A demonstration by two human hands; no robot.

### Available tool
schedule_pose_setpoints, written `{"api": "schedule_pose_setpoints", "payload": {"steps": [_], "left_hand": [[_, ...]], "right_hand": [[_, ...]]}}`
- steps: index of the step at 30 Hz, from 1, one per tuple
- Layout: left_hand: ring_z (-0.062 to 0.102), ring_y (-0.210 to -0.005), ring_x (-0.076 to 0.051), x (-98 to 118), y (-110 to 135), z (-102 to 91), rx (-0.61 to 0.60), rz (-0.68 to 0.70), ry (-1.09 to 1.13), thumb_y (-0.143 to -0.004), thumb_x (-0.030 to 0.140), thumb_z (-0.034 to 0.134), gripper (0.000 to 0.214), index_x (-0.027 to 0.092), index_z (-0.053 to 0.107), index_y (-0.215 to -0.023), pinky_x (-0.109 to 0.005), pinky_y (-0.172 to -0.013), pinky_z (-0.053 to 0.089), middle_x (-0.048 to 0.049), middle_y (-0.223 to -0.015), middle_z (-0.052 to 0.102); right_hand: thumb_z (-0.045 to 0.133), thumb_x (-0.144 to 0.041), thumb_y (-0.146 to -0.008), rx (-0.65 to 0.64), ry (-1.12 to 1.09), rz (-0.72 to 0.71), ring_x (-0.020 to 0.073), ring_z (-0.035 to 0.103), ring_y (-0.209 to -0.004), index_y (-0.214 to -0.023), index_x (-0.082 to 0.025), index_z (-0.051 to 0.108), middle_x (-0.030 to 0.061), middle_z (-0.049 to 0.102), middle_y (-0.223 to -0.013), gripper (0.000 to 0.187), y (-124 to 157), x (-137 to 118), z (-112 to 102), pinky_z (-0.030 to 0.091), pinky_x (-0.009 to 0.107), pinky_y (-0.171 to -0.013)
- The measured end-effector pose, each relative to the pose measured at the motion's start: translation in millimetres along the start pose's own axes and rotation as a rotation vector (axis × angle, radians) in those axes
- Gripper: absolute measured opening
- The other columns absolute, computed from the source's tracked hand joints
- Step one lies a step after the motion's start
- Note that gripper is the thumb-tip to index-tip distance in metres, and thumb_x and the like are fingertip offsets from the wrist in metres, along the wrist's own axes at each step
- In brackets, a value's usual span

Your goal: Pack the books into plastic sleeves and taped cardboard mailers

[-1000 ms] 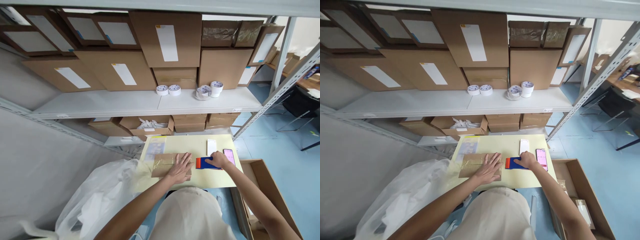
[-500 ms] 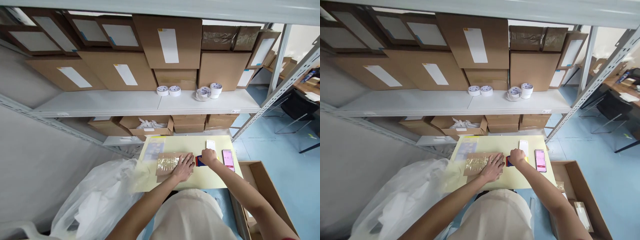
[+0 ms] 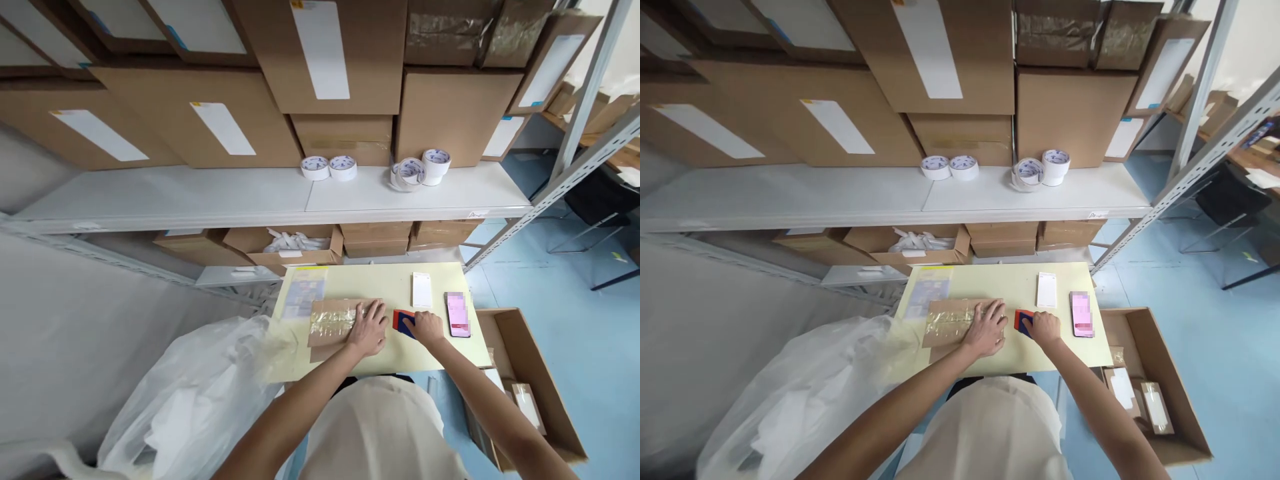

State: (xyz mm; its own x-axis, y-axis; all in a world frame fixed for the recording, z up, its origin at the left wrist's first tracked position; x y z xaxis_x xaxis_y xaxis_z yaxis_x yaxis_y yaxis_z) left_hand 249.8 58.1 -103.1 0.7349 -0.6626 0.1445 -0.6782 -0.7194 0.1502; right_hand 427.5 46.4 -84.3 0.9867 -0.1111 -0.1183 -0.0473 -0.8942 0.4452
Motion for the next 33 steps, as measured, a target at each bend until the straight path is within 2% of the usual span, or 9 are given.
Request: {"api": "schedule_pose_setpoints", "payload": {"steps": [5, 9, 12, 15, 18, 23, 27, 30, 33], "left_hand": [[0.023, -0.142, -0.042, 5, -7, -0.1, -0.003, -0.03, 0.001, -0.078, 0.042, 0.066, 0.046, 0.026, 0.063, -0.121, -0.072, -0.107, 0.014, -0.0141, -0.151, 0.04], [0.028, -0.14, -0.041, 2, -6, -6.7, 0.043, -0.029, 0.124, -0.079, 0.05, 0.062, 0.054, 0.021, 0.061, -0.124, -0.07, -0.109, 0.016, -0.0187, -0.15, 0.039], [0.034, -0.139, -0.033, -9, -1, -12.9, 0.145, -0.081, 0.243, -0.087, 0.031, 0.051, 0.049, 0.02, 0.054, -0.134, -0.061, -0.114, 0.021, -0.0155, -0.149, 0.04], [0.038, -0.138, -0.026, -25, 7, -14.6, 0.228, -0.162, 0.358, -0.086, 0.01, 0.039, 0.058, 0.023, 0.045, -0.142, -0.051, -0.115, 0.031, -0.0108, -0.148, 0.042], [0.039, -0.138, -0.022, -35, 15, -10.4, 0.232, -0.189, 0.425, -0.084, 0.003, 0.034, 0.065, 0.025, 0.04, -0.144, -0.045, -0.113, 0.038, -0.008, -0.149, 0.041], [0.038, -0.14, -0.019, -30, 17, -7.0, 0.194, -0.193, 0.401, -0.085, 0.002, 0.03, 0.062, 0.024, 0.045, -0.14, -0.04, -0.115, 0.039, -0.0063, -0.152, 0.038], [0.031, -0.144, -0.022, -35, 31, -20.2, 0.218, -0.217, 0.33, -0.092, 0.014, 0.034, 0.049, 0.022, 0.046, -0.138, -0.045, -0.119, 0.031, -0.0077, -0.155, 0.035], [0.014, -0.149, -0.031, -67, 71, -28.1, 0.369, -0.481, 0.257, -0.095, 0.033, 0.04, 0.052, 0.017, 0.037, -0.145, -0.056, -0.12, 0.018, -0.0135, -0.159, 0.024], [0.012, -0.149, -0.033, -107, 121, -13.6, 0.409, -0.796, 0.386, -0.095, 0.044, 0.037, 0.069, 0.014, 0.014, -0.153, -0.056, -0.117, 0.024, -0.0171, -0.161, 0.017]], "right_hand": [[0.041, -0.026, -0.093, 0.158, -0.161, -0.032, 0.0256, 0.067, -0.1, -0.108, -0.012, 0.064, 0.0152, 0.071, -0.103, 0.031, 9, 31, 55, 0.048, 0.035, -0.091], [0.044, -0.013, -0.083, 0.217, -0.198, -0.066, 0.029, 0.062, -0.107, -0.127, -0.01, 0.054, 0.0166, 0.066, -0.112, 0.045, 5, 37, 110, 0.045, 0.042, -0.099], [0.039, -0.01, -0.083, 0.244, -0.228, -0.083, 0.0312, 0.062, -0.104, -0.134, -0.013, 0.049, 0.0174, 0.065, -0.111, 0.052, 2, 39, 131, 0.047, 0.048, -0.096], [0.043, -0.015, -0.085, 0.321, -0.288, -0.114, 0.0365, 0.054, -0.117, -0.14, -0.013, 0.042, 0.0216, 0.059, -0.123, 0.056, 5, 36, 127, 0.042, 0.055, -0.102], [0.05, -0.034, -0.089, 0.367, -0.449, -0.239, 0.0376, 0.042, -0.133, -0.149, -0.015, 0.029, 0.0214, 0.048, -0.14, 0.066, 6, 16, 108, 0.035, 0.058, -0.108], [0.067, -0.054, -0.078, 0.144, -0.798, -0.464, 0.0331, 0.023, -0.147, -0.156, -0.018, 0.005, 0.0189, 0.024, -0.158, 0.106, -9, -47, 85, 0.028, 0.052, -0.116], [0.07, -0.05, -0.078, 0.048, -1.045, -0.482, 0.0296, 0.029, -0.145, -0.155, -0.018, -0.01, 0.0198, 0.024, -0.158, 0.115, -17, -76, 85, 0.028, 0.049, -0.116], [0.065, -0.048, -0.082, 0.006, -1.155, -0.48, 0.0271, 0.032, -0.144, -0.154, -0.017, -0.013, 0.0185, 0.03, -0.157, 0.111, -16, -76, 90, 0.028, 0.048, -0.115], [0.06, -0.053, -0.084, 0.006, -1.198, -0.491, 0.0249, 0.03, -0.145, -0.154, -0.015, -0.013, 0.0181, 0.028, -0.158, 0.108, -12, -74, 94, 0.029, 0.045, -0.115]]}}
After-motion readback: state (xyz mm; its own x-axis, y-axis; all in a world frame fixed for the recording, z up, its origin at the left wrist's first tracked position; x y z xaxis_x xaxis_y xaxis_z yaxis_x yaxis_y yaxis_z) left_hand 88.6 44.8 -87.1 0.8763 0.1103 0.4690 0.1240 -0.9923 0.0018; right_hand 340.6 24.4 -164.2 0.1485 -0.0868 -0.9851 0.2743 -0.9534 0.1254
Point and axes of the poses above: each hand's wrist, its own y-axis away from the middle knuckle, its own z-axis out of the palm, x = y × z, the point moved 3 cm from there along -y, towards the middle knuckle
